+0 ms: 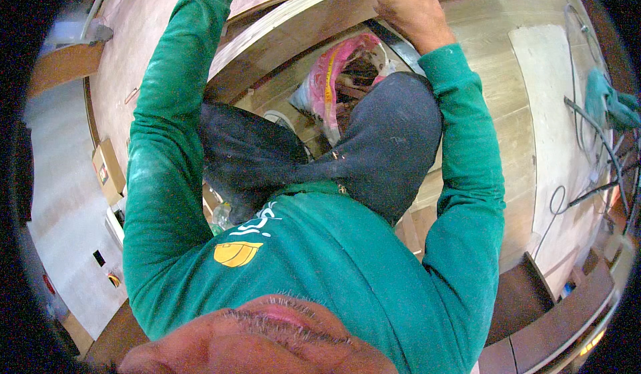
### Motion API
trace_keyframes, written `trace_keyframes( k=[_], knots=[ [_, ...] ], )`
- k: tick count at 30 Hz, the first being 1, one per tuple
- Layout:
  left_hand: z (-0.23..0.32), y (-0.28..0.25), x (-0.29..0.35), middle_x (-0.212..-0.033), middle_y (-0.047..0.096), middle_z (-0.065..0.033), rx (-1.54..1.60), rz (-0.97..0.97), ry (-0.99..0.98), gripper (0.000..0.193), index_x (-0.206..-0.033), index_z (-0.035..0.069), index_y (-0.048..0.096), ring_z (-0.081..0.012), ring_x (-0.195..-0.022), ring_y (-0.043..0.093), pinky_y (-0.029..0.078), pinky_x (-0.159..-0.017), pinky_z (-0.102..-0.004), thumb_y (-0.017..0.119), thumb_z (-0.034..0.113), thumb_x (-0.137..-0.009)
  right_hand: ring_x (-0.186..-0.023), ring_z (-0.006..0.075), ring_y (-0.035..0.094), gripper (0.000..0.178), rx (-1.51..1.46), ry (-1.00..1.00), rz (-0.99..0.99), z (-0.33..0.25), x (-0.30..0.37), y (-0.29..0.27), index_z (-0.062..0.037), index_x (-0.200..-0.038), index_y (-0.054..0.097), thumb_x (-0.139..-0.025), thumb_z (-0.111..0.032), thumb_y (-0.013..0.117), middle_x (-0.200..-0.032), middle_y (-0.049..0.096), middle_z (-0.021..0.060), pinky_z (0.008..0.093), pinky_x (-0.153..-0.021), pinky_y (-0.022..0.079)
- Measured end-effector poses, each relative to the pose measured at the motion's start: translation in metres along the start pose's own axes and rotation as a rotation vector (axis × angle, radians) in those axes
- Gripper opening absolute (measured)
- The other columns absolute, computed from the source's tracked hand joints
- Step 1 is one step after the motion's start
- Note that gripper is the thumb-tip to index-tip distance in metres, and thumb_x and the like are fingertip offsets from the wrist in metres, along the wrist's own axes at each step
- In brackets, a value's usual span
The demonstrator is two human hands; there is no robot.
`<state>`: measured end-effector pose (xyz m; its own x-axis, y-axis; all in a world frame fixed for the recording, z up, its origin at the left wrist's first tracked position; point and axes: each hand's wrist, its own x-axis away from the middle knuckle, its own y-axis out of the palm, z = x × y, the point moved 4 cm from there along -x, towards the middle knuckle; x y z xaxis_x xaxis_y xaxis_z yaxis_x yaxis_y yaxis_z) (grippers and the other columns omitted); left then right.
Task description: The person sits on the floor and uses a hammer to drive nails into a wooden trim piece attached to a cabinet. They repeatedly position the trim and tap it into place.
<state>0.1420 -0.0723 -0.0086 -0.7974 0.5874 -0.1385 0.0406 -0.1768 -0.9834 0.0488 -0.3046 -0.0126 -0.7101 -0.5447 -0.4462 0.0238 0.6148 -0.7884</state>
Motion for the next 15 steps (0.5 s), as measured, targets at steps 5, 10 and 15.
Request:
trace_keyframes(
  k=[5, 10, 15],
  knots=[
    [-0.012, 0.028, 0.005, -0.085, 0.064, -0.0245, -0.197, 0.121, 0.176, 0.018, -0.09, -0.002, 0.062, -0.0426, -0.081, 0.063, 0.051, -0.078, -0.0494, 0.058, 0.015, -0.09, -0.107, 0.0391, 0.062, 0.023, 0.0, -0.005, -0.008, 0.0, -0.001, -0.001, -0.0008, -0.108, 0.07, -0.091, -0.003, 0.055, -0.108, 0.062, 0.0195, 0.0451, -0.093, 0.05],
    [0.046, -0.014, 0.03, -0.089, 0.061, -0.0263, 0.198, 0.16, 0.0, 0.016, -0.097, -0.002, 0.056, -0.0431, -0.088, 0.061, 0.049, -0.08, -0.0479, 0.052, 0.013, -0.096, -0.11, 0.0392, 0.062, 0.024, -0.028, 0.007, -0.022, 0.003, -0.002, 0.002, -0.0017, -0.11, 0.072, -0.092, -0.003, 0.057, -0.113, 0.062, 0.0196, 0.0446, -0.095, 0.05],
    [0.078, 0.001, 0.033, -0.093, 0.062, -0.025, 0.301, 0.077, 0.064, 0.015, -0.099, 0.0, 0.059, -0.0418, -0.092, 0.061, 0.049, -0.085, -0.0477, 0.052, 0.012, -0.095, -0.111, 0.0395, 0.061, 0.02, -0.047, -0.005, 0.004, 0.008, 0.003, 0.001, -0.0019, -0.109, 0.071, -0.094, -0.007, 0.059, -0.114, 0.062, 0.0195, 0.0444, -0.096, 0.05]
  ],
)
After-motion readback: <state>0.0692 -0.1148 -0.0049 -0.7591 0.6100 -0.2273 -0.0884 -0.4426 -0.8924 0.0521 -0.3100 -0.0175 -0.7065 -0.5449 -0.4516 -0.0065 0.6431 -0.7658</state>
